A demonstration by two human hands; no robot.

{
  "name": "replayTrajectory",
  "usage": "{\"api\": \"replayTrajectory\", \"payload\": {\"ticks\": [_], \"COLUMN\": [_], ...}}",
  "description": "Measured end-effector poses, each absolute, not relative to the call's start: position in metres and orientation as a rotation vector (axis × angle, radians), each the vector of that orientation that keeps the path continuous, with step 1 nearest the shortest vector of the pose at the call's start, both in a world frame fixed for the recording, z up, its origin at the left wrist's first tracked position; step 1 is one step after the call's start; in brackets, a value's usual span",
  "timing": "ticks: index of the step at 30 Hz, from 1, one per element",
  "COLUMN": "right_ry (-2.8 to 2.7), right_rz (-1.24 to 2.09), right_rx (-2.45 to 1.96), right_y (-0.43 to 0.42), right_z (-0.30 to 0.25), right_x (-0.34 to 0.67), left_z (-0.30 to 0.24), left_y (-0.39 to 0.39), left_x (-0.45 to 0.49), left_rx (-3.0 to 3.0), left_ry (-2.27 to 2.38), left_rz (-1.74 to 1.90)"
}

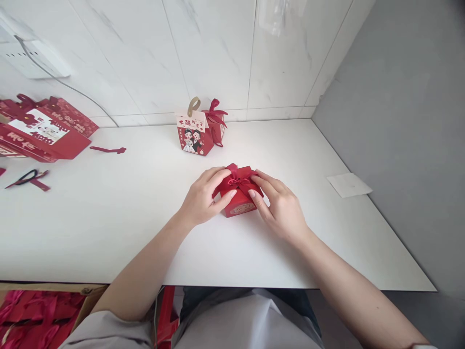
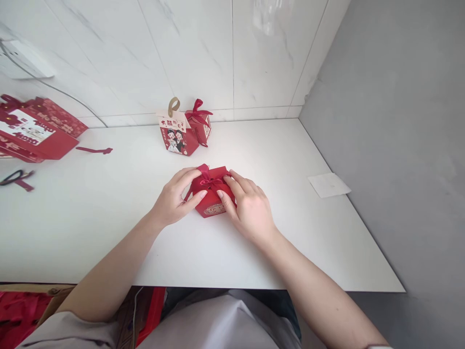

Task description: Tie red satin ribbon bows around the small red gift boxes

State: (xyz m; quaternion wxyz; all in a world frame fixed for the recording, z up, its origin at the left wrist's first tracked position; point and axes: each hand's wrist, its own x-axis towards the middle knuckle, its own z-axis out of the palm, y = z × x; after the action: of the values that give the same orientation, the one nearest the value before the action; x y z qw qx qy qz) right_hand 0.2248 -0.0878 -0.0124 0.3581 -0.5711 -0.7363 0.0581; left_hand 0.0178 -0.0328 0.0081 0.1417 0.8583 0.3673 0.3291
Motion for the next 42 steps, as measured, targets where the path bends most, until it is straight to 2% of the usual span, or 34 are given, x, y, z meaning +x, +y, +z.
{"api": "replayTrajectory", "payload": {"ticks": [6,18,28,42], "right_ry": [-2.037,-2.050,-1.975,-1.936], "right_rz": [0.323,0.386,0.477,0.372], "right_rx": [-1.500,-1.556,-1.558,-1.399], "right_y": [-0.087,-0.089,-0.088,-0.087], "right_z": [-0.011,-0.005,-0.004,-0.006], "right_x": [0.225,0.223,0.226,0.230], "left_z": [0.007,0.010,0.000,-0.016], "left_y": [-0.032,-0.039,-0.040,-0.034], "left_x": [0.017,0.023,0.030,0.029], "left_rx": [2.521,2.196,2.169,2.301], "left_ry": [0.997,1.241,1.146,0.940], "left_rz": [0.863,0.809,0.909,1.101]}}
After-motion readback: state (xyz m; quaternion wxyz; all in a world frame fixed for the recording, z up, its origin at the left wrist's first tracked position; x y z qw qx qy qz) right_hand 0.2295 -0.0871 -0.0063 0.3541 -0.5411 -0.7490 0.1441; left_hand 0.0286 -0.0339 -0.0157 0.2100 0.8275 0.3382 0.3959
